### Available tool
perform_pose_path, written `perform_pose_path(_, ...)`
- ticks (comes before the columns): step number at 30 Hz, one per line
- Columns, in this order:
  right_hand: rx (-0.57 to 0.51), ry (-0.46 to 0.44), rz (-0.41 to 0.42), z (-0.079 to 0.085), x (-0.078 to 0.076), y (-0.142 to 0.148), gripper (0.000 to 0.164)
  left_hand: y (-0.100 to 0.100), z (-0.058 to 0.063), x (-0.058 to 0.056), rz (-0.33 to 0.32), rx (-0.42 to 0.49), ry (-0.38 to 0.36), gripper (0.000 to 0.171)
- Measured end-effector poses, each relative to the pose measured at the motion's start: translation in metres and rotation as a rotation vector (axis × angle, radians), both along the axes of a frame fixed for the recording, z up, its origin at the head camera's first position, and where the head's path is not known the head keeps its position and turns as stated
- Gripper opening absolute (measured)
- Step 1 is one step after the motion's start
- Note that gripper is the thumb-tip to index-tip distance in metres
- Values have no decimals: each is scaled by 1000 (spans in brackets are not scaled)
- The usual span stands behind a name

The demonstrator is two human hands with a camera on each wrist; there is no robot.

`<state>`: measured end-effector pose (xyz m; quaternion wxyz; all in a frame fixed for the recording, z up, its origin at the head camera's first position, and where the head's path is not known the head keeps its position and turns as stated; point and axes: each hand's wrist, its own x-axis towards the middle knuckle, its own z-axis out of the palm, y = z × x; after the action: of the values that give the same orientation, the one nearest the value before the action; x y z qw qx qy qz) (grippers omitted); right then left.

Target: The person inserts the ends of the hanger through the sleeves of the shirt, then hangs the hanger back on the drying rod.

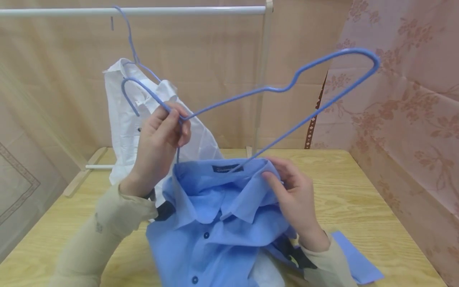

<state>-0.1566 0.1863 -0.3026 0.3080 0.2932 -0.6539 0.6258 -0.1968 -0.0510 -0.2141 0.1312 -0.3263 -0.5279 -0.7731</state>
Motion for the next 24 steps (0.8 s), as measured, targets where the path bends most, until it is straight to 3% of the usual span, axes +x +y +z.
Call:
perform_pose_path(5, -76, 41, 50, 0, 1, 3, 27, -1, -9, 0, 14, -83, 22, 19)
perform_pose_path(10, -97, 52, 63, 0, 2, 4, 28, -2, -15, 0, 19, -143, 91, 16)
perform_pose_path(19, -108, 57, -27, 6, 7, 9, 27, -3, -23, 3, 27, -263, 179, 16)
perform_pose_path(24, -147, 83, 0, 9, 8, 11, 26, -2, -24, 4, 52, -284, 204, 15)
